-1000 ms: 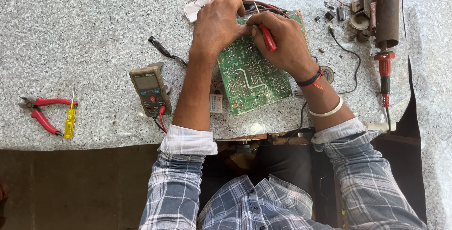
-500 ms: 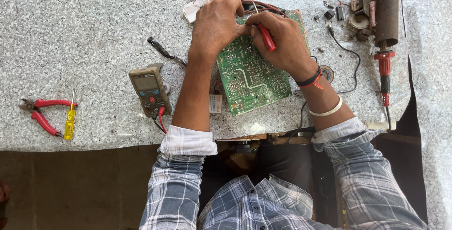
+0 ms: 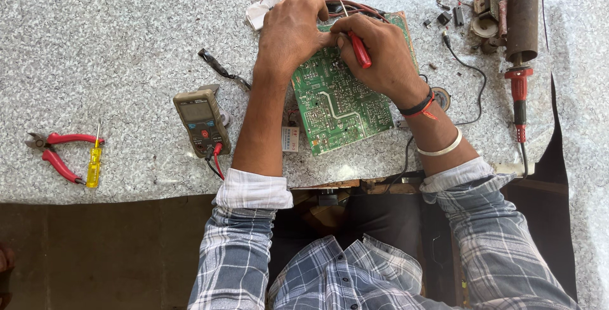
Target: The person uses a red-handled screwdriver to adjust components on a green circuit board placed on a workbench. They repeatedly probe and turn small parts while holding the board steady with the other hand. A multimeter, pliers, and a soldering iron are visible nearby.
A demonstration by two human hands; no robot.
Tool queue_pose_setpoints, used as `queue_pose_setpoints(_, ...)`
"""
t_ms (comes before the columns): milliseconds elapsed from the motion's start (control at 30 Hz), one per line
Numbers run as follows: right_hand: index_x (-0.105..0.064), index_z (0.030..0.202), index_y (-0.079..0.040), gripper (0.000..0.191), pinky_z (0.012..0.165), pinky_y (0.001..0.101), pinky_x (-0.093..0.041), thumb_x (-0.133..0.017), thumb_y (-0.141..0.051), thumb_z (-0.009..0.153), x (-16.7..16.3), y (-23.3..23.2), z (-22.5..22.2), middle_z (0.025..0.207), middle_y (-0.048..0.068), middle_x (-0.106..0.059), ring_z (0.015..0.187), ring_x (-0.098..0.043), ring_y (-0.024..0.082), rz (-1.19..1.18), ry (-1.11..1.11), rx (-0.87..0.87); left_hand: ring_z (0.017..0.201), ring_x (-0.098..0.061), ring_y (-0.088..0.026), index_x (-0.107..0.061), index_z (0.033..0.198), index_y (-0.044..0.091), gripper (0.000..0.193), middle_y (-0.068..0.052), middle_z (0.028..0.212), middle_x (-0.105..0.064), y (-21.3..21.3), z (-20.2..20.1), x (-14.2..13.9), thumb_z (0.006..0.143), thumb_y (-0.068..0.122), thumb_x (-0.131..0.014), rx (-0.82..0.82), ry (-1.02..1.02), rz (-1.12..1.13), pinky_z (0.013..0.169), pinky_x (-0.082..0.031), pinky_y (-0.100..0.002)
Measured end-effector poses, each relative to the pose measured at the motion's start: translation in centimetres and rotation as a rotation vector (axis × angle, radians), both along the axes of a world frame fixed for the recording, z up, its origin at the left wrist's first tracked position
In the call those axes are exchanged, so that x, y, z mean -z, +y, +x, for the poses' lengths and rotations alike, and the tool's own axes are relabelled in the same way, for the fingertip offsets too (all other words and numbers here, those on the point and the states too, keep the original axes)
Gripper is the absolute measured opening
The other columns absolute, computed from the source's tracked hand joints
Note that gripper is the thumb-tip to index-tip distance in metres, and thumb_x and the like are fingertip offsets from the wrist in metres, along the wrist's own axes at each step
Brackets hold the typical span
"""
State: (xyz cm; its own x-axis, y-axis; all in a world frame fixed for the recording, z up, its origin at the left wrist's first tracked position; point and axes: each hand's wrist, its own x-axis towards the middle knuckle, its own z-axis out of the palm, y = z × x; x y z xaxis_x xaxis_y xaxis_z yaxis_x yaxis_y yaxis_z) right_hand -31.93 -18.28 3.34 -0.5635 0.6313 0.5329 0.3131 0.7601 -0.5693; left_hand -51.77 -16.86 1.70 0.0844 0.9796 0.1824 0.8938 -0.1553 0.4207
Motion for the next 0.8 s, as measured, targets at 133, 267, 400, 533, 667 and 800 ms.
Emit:
queue_pose_setpoints(133, -0.067, 0.115, -0.002, 0.012, 0.078, 0.0386, -0.059, -0.065, -0.006, 0.104, 0.2, 0.1, 0.0, 0.100, 0.014, -0.074, 0.088, -0.075, 0.028, -0.051, -0.002, -0.003, 0.093, -0.073, -0.022, -0.076, 0.097, 0.009, 0.047, -0.007, 0.104, -0.073, 0.0, 0.1, 0.1, 0.069, 0.043, -0.093, -0.009, -0.003, -0.018, 0.087, -0.056, -0.040)
queue_pose_setpoints(267, -0.066, 0.116, -0.002, 0.013, 0.078, 0.0386, -0.059, -0.064, -0.006, 0.104, 0.1, 0.1, 0.0, 0.099, 0.013, -0.074, 0.088, -0.075, 0.028, -0.056, 0.002, -0.009, 0.093, -0.073, -0.023, -0.077, 0.096, 0.008, 0.046, -0.007, 0.103, -0.074, 0.1, 0.0, 0.1, 0.070, 0.042, -0.094, 0.004, -0.003, 0.013, 0.088, -0.056, -0.041)
queue_pose_setpoints(400, -0.067, 0.116, -0.002, 0.013, 0.077, 0.0391, -0.058, -0.064, -0.005, 0.104, 0.0, 0.0, 0.0, 0.098, 0.014, -0.073, 0.087, -0.075, 0.028, -0.047, -0.007, -0.005, 0.093, -0.073, -0.023, -0.077, 0.096, 0.008, 0.047, -0.007, 0.103, -0.074, 0.1, 0.0, 0.2, 0.070, 0.043, -0.094, 0.002, -0.007, -0.002, 0.088, -0.056, -0.041)
queue_pose_setpoints(533, -0.067, 0.116, -0.002, 0.013, 0.078, 0.0389, -0.058, -0.064, -0.005, 0.104, -0.3, -0.1, -0.1, 0.098, 0.014, -0.073, 0.088, -0.075, 0.028, -0.046, -0.002, -0.007, 0.094, -0.073, -0.023, -0.077, 0.095, 0.008, 0.047, -0.007, 0.102, -0.074, 0.0, 0.0, 0.2, 0.067, 0.042, -0.094, 0.001, 0.003, 0.016, 0.088, -0.056, -0.041)
queue_pose_setpoints(667, -0.066, 0.115, -0.002, 0.013, 0.078, 0.0390, -0.058, -0.064, -0.004, 0.103, -0.5, -0.1, 0.0, 0.098, 0.014, -0.073, 0.089, -0.075, 0.029, -0.049, -0.004, -0.008, 0.095, -0.073, -0.023, -0.077, 0.096, 0.008, 0.047, -0.007, 0.104, -0.074, 0.0, 0.1, 0.0, 0.069, 0.042, -0.094, 0.005, -0.013, 0.016, 0.088, -0.056, -0.041)
queue_pose_setpoints(800, -0.067, 0.116, -0.001, 0.013, 0.079, 0.0399, -0.059, -0.064, -0.004, 0.103, 0.9, 0.3, 0.5, 0.100, 0.015, -0.073, 0.088, -0.075, 0.030, -0.008, 0.011, -0.016, 0.094, -0.073, -0.024, -0.077, 0.096, 0.008, 0.046, -0.009, 0.104, -0.073, 0.2, 0.1, -0.4, 0.072, 0.044, -0.093, 0.006, -0.031, -0.021, 0.089, -0.055, -0.042)
